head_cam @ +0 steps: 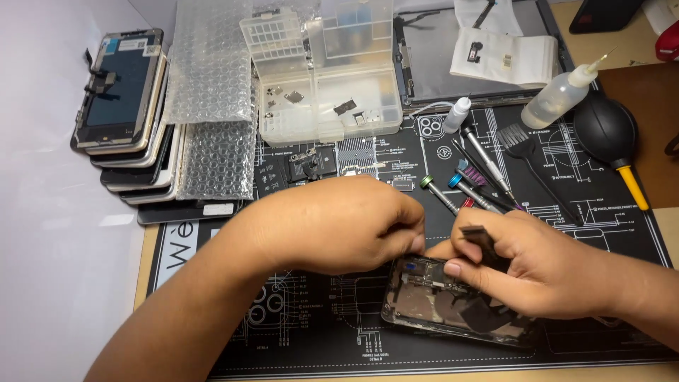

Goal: Disassembling a mobile phone by removing internal components from the frame using precision tools.

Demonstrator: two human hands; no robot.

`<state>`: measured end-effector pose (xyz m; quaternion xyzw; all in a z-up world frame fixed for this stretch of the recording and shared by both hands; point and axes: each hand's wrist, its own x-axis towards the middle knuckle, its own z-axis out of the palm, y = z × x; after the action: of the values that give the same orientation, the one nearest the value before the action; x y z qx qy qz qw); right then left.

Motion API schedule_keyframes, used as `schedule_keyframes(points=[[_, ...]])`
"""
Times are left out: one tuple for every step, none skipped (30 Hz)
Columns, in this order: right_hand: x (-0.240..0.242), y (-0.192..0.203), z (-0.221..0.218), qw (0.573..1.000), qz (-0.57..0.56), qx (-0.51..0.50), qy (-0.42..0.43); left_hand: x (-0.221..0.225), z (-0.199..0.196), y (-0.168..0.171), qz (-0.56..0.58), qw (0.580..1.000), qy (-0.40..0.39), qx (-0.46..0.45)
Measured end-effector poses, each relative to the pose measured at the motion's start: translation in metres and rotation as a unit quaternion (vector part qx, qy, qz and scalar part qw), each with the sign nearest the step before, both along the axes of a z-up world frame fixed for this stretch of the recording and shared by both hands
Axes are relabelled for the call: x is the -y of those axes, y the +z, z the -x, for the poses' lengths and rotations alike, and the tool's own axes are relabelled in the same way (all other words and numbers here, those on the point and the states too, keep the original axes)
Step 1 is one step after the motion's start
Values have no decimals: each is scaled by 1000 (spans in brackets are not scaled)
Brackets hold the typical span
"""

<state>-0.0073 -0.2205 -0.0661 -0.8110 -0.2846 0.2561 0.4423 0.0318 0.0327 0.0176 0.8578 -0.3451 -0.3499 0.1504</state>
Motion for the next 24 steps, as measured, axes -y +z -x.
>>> schedule_keyframes(points=[[0,1,-3,1000,0,-3,3,1,-3,-3,0,1000,3,-3],[1,1,-6,999,33,20,29,2,-5,-6,6,999,-10,-31],[1,2,-9,995,66,44,56,2,-8,-9,11,998,-22,-59],[1,1,-10,995,65,42,58,4,-8,-16,12,998,-19,-61],[1,1,-12,994,87,36,64,5,-9,-23,17,996,-18,-81],[1,0,-13,991,108,30,70,7,-10,-30,23,994,-17,-101],[-1,0,-14,991,108,29,73,6,-10,-32,24,994,-14,-102],[-3,1,-15,991,90,41,86,4,-10,-34,29,995,-24,-96],[-6,2,-15,991,71,52,97,3,-10,-36,34,995,-35,-90],[-6,2,-16,991,71,51,99,2,-10,-41,35,995,-33,-91],[-6,1,-16,990,100,63,77,1,-11,-46,45,994,-35,-90],[-7,1,-17,987,128,76,54,-1,-11,-51,55,994,-37,-88],[-7,-2,-16,987,129,75,56,-1,-11,-54,56,994,-35,-88],[-7,-5,-15,987,131,88,38,-2,-11,-56,57,995,-32,-77],[-7,-7,-14,986,132,101,20,-3,-11,-58,56,996,-29,-65],[-7,-8,-14,986,133,101,22,-4,-10,-56,57,996,-27,-65],[-7,-9,-14,985,87,143,36,-4,-9,-55,56,997,-25,-56],[-7,-10,-13,981,40,184,49,-5,-8,-54,55,997,-23,-48],[-9,-8,-13,981,42,184,50,-5,-8,-53,57,997,-22,-48],[-10,-6,-12,979,20,196,49,-5,-8,-53,51,997,-20,-53],[-12,-4,-12,977,-1,207,47,-4,-8,-52,45,997,-19,-59],[-14,-2,-9,977,1,206,48,-5,-9,-54,46,997,-19,-60],[-15,1,-7,972,-14,236,5,-5,-9,-55,65,995,-13,-78],[-17,3,-5,963,-28,267,-37,-6,-10,-57,84,992,-7,-97]])
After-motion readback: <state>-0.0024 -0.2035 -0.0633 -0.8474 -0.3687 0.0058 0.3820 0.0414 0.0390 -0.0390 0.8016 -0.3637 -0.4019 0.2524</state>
